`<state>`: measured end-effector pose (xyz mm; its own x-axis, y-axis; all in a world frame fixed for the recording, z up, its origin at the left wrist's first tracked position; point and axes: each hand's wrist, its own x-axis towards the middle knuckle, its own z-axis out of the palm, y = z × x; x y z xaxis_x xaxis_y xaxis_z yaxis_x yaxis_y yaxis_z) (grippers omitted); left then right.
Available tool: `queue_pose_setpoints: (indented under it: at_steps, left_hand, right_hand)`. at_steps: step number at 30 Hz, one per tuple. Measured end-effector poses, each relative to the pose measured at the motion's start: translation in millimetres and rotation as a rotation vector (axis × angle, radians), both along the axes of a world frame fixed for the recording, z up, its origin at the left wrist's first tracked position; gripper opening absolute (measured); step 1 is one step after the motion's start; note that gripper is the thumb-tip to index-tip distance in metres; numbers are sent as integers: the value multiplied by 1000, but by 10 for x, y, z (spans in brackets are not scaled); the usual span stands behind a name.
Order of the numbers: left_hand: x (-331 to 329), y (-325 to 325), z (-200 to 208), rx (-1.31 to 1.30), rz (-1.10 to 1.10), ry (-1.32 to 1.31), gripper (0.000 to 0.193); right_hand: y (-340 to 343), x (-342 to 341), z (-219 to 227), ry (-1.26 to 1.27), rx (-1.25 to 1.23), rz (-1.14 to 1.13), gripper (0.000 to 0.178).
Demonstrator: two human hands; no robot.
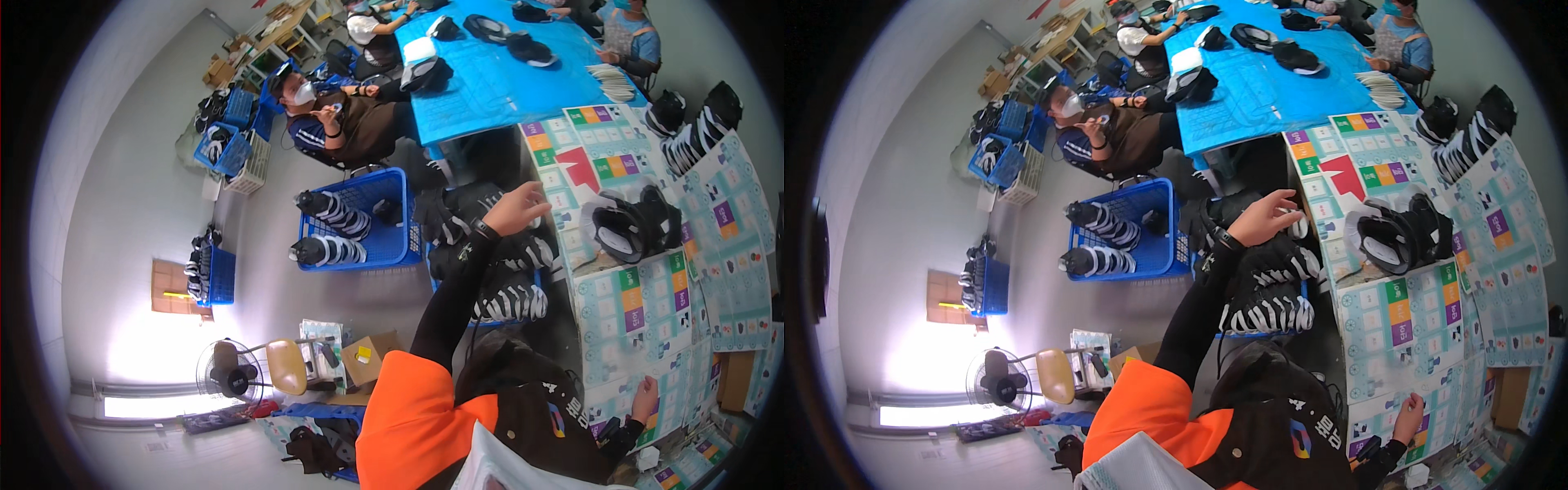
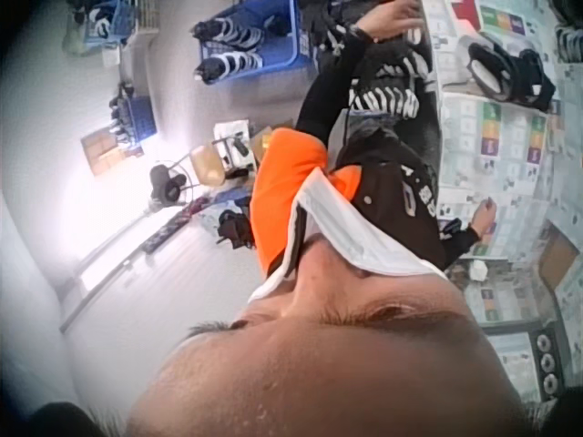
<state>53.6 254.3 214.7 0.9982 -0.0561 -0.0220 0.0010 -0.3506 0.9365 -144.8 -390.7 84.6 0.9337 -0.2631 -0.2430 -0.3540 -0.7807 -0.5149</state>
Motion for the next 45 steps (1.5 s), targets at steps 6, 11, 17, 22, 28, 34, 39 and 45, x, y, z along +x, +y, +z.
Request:
queue_pose_setpoints:
  at_steps: [6,11,17,22,28,34,39,45]
  left_hand:
    - [-491,478,-141,13,124,29,57]
    - [-981,609,-269,-55,232,42,51]
    - [-1754,608,-484,-146,418,10,50]
    - [-2394,2,-138,168,849,-132,74]
    - [-3003,-616,401,769,850,-529,83]
    - [-3304,-828,646,635,863,-702,81]
    - [-3361,-908,871,42,862,-567,83]
    - [-3394,-932,931,-1123,167,-525,73]
  right_hand:
    - [106,148,-35,-130,-101,-2,23]
    - [399,282,304,-131,70,-37,21]
    - [256,471,319,-169,209,43,20]
    - [289,377,333,-152,233,91,22]
    - [220,197,146,-109,273,168,24]
    - [345,111,141,-115,341,198,22]
    - [408,60,252,-145,310,221,20]
    - [514,-23,219,-180,315,170,20]
